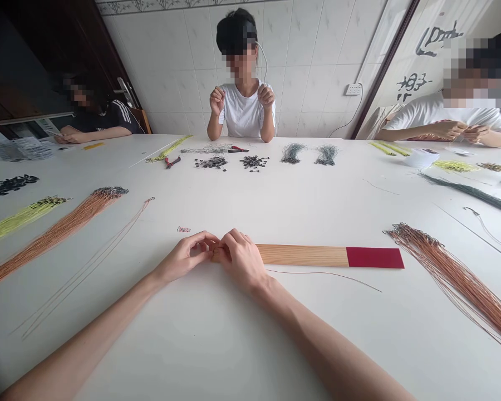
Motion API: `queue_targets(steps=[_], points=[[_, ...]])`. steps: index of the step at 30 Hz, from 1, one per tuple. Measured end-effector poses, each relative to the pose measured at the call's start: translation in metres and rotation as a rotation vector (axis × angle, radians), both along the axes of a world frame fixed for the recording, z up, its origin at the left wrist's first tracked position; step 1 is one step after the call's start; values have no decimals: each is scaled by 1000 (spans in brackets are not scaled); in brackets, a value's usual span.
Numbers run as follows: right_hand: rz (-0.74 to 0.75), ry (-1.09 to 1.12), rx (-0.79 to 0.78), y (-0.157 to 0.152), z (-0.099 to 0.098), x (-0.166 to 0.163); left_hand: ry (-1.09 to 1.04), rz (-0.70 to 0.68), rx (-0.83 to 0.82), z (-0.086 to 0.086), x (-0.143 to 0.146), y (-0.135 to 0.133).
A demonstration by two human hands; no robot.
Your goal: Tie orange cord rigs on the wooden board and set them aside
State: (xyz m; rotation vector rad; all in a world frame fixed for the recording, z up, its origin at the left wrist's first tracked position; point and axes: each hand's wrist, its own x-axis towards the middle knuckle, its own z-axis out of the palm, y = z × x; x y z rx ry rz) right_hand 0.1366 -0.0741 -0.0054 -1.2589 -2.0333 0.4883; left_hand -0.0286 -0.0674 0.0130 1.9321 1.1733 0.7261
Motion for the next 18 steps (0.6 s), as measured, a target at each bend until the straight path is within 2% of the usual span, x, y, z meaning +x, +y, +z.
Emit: queue_targets(steps=[6,18], points=[[-10,-24,-49,-2,2,2,-2,-1,-5,0,0,-1],[-23,-58,14,-1,3,0,2,-1,10,0,0,-1]])
